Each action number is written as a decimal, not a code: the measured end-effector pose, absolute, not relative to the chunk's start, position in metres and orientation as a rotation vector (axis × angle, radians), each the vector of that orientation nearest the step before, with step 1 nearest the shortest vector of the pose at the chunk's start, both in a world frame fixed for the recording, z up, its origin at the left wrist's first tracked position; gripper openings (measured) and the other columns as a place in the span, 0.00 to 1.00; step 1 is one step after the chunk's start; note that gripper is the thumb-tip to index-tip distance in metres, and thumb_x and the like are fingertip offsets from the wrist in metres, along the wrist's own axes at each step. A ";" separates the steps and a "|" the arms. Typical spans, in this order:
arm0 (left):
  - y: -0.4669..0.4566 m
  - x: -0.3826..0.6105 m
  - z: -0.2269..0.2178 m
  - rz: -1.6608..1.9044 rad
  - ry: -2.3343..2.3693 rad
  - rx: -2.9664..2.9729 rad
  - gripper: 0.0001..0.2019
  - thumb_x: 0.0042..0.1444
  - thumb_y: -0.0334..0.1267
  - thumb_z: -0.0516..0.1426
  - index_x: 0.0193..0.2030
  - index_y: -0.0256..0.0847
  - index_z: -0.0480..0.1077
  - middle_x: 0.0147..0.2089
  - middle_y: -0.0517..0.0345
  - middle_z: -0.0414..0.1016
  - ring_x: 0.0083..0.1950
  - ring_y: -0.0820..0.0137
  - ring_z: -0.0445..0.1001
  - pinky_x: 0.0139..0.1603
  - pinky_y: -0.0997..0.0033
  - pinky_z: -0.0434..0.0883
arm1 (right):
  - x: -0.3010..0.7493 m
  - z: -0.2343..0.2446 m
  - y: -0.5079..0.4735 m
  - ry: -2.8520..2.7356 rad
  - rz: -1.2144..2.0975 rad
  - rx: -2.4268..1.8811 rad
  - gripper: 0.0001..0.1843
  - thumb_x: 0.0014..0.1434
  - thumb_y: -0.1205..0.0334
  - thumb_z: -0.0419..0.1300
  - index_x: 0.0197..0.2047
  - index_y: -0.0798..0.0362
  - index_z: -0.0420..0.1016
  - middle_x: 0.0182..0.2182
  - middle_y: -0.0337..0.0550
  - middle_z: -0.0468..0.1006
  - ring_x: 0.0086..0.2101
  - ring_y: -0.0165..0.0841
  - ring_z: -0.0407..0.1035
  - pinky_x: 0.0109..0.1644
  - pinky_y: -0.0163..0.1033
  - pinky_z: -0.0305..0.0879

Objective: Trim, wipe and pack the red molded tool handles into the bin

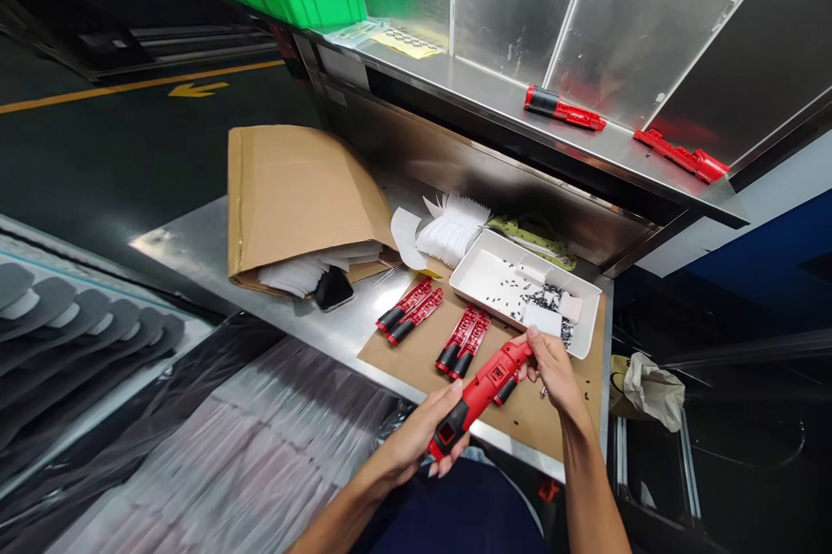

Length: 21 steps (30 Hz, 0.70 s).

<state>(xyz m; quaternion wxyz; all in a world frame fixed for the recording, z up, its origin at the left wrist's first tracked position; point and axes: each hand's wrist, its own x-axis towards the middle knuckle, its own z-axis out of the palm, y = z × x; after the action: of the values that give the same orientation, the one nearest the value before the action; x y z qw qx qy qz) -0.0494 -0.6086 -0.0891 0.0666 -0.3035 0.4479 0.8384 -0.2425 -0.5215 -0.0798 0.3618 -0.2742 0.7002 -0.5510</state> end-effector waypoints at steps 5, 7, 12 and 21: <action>-0.612 -0.046 -0.090 2.551 1.265 -0.935 0.29 0.66 0.60 0.44 0.63 0.41 0.61 0.15 0.67 0.67 0.12 0.77 0.58 0.15 0.81 0.47 | -0.244 -0.073 -0.520 1.714 -1.420 -0.705 0.40 0.57 0.23 0.47 0.33 0.52 0.81 0.12 0.38 0.66 0.15 0.31 0.59 0.20 0.37 0.54; -0.612 -0.045 -0.091 2.561 1.249 -0.943 0.28 0.65 0.60 0.44 0.62 0.42 0.62 0.15 0.66 0.67 0.12 0.77 0.58 0.15 0.81 0.46 | -0.245 -0.073 -0.520 1.700 -1.418 -0.708 0.39 0.57 0.24 0.49 0.33 0.52 0.81 0.13 0.38 0.68 0.15 0.30 0.60 0.20 0.37 0.55; -0.613 -0.046 -0.094 2.517 1.288 -0.965 0.31 0.65 0.61 0.43 0.64 0.39 0.60 0.16 0.65 0.68 0.12 0.76 0.59 0.14 0.81 0.50 | -0.244 -0.074 -0.518 1.677 -1.391 -0.722 0.32 0.57 0.30 0.56 0.34 0.53 0.81 0.17 0.39 0.73 0.18 0.30 0.66 0.20 0.35 0.60; -0.612 -0.064 -0.140 2.378 1.941 -1.056 0.43 0.56 0.72 0.47 0.68 0.42 0.63 0.55 0.47 0.77 0.57 0.58 0.75 0.56 0.63 0.70 | -0.260 -0.105 -0.455 2.068 -1.604 -0.513 0.33 0.51 0.30 0.62 0.33 0.56 0.80 0.19 0.40 0.75 0.19 0.33 0.71 0.22 0.37 0.68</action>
<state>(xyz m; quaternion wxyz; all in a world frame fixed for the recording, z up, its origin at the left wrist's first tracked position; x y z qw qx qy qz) -0.0639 -0.6115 -0.1397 -0.0525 -0.3247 0.5972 0.7316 -0.2605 -0.4552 -0.1049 0.2351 -0.1870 0.7538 -0.5845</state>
